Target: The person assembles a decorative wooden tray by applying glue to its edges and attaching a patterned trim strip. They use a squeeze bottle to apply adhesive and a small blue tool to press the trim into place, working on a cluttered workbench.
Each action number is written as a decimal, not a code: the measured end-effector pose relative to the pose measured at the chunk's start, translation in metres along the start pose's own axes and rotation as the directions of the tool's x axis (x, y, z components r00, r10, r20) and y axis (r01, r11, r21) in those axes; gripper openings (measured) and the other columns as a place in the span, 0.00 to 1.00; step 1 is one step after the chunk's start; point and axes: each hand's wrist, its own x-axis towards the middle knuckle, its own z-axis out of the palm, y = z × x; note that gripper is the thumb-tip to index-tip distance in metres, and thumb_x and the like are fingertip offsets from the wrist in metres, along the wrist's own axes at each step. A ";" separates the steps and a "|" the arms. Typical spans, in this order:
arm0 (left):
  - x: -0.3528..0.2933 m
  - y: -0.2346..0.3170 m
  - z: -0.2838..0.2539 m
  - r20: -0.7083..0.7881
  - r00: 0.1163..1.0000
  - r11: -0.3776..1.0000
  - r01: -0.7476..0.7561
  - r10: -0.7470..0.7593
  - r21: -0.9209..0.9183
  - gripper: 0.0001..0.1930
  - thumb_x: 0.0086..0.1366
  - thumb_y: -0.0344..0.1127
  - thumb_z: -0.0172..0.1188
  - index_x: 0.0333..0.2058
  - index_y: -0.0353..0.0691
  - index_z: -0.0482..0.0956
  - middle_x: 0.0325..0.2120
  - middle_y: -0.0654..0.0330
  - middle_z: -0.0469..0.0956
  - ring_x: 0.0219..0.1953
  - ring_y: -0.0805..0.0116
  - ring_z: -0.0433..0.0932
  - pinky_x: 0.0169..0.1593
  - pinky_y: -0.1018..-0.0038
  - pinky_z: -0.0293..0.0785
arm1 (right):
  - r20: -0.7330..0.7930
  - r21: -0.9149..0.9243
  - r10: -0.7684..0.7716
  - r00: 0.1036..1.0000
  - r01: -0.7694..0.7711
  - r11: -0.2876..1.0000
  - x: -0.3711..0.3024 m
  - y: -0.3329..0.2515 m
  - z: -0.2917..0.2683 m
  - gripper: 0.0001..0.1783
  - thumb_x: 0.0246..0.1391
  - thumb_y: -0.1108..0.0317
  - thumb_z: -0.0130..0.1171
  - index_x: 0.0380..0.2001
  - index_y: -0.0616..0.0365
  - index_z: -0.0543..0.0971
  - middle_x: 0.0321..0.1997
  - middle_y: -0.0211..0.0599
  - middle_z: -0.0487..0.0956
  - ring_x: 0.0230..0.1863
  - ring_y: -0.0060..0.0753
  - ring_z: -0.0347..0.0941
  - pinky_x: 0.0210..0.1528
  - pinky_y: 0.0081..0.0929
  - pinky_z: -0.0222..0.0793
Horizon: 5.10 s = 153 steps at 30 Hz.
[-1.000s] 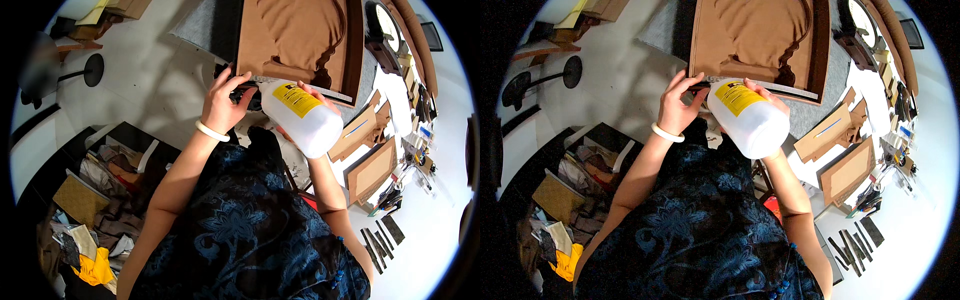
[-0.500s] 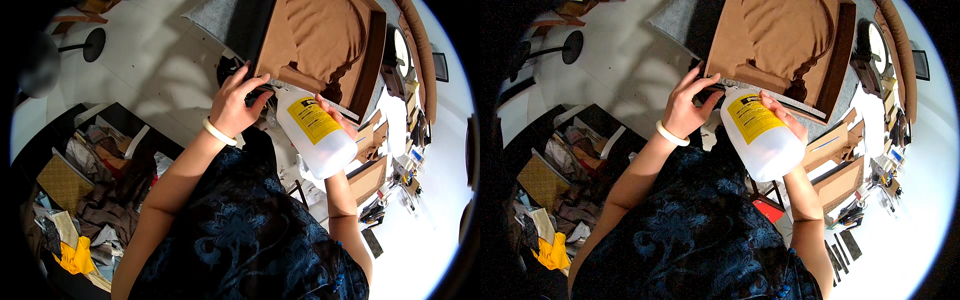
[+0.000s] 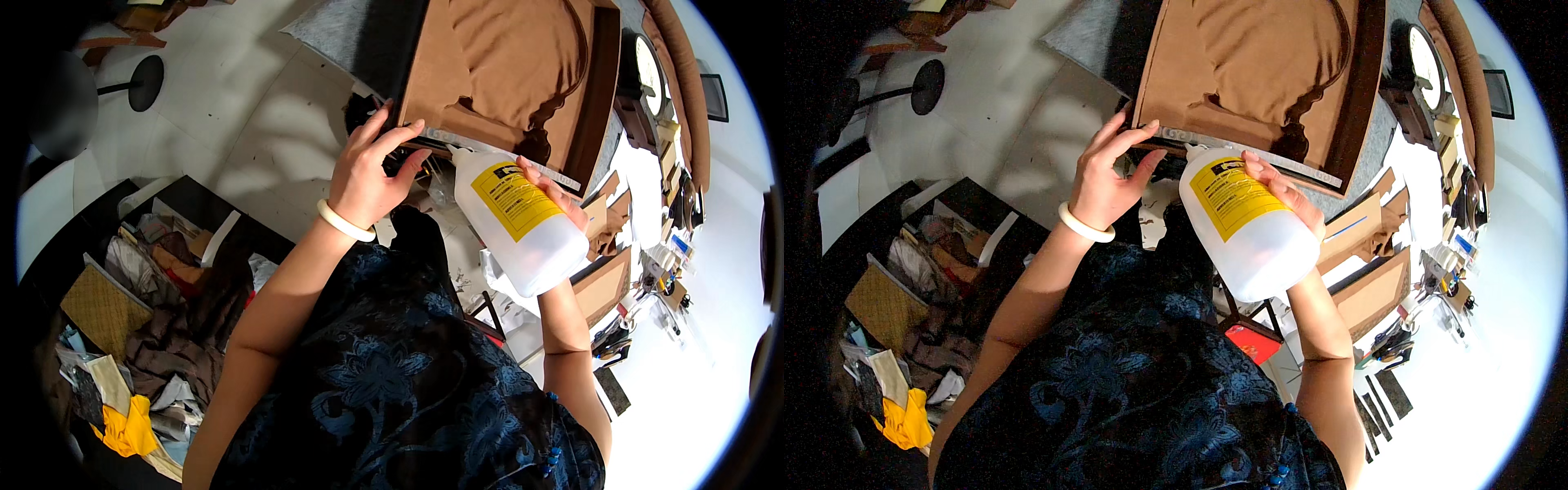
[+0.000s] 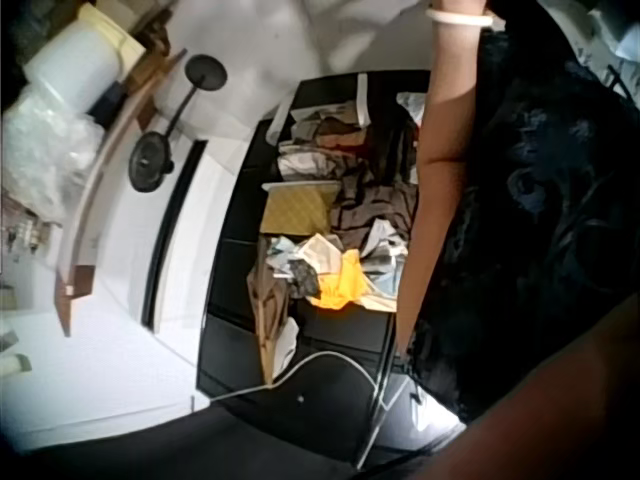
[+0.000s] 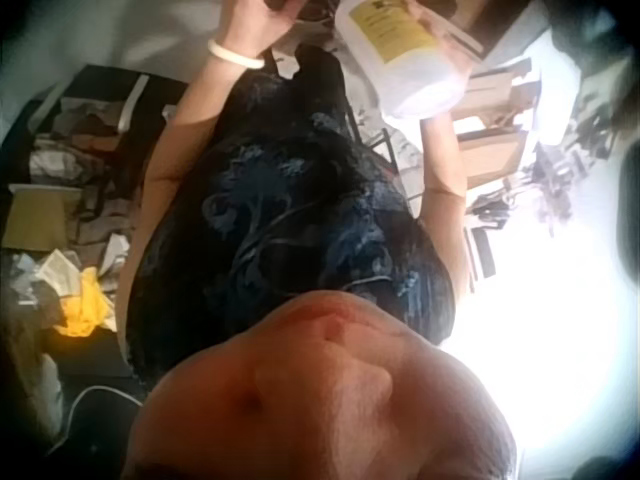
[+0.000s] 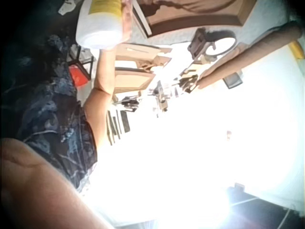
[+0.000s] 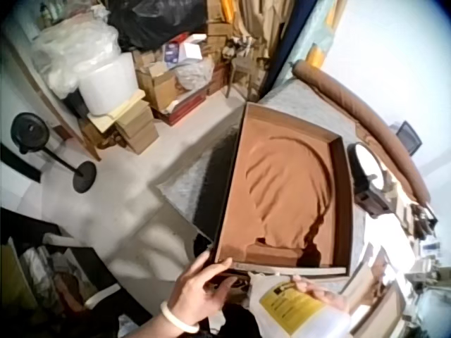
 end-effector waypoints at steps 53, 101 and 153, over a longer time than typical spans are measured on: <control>-0.002 0.002 0.004 0.135 0.986 0.994 0.104 -0.098 -0.038 0.18 0.64 0.24 0.63 0.52 0.36 0.79 0.58 0.47 0.71 0.57 0.59 0.75 0.53 0.70 0.81 | -0.037 -0.402 -0.163 0.986 0.135 0.906 -0.043 -0.062 -0.081 0.15 0.62 0.76 0.51 0.50 0.59 0.78 0.55 0.55 0.79 0.64 0.65 0.67 0.68 0.64 0.57; -0.005 0.001 0.005 0.107 0.988 0.994 0.107 -0.110 0.028 0.14 0.66 0.26 0.62 0.49 0.34 0.77 0.54 0.50 0.76 0.58 0.62 0.74 0.51 0.72 0.83 | -0.013 -0.749 -0.257 0.966 0.161 0.642 -0.073 -0.098 -0.150 0.40 0.43 0.63 0.72 0.59 0.57 0.64 0.58 0.49 0.72 0.64 0.55 0.67 0.68 0.58 0.60; -0.001 0.004 0.004 0.141 0.983 0.993 0.116 -0.114 -0.005 0.14 0.65 0.27 0.63 0.50 0.35 0.79 0.55 0.51 0.74 0.55 0.66 0.76 0.49 0.75 0.82 | -0.466 0.796 0.455 0.759 0.136 0.589 -0.061 -0.043 -0.246 0.45 0.50 0.35 0.64 0.58 0.61 0.69 0.52 0.52 0.76 0.53 0.51 0.77 0.43 0.39 0.85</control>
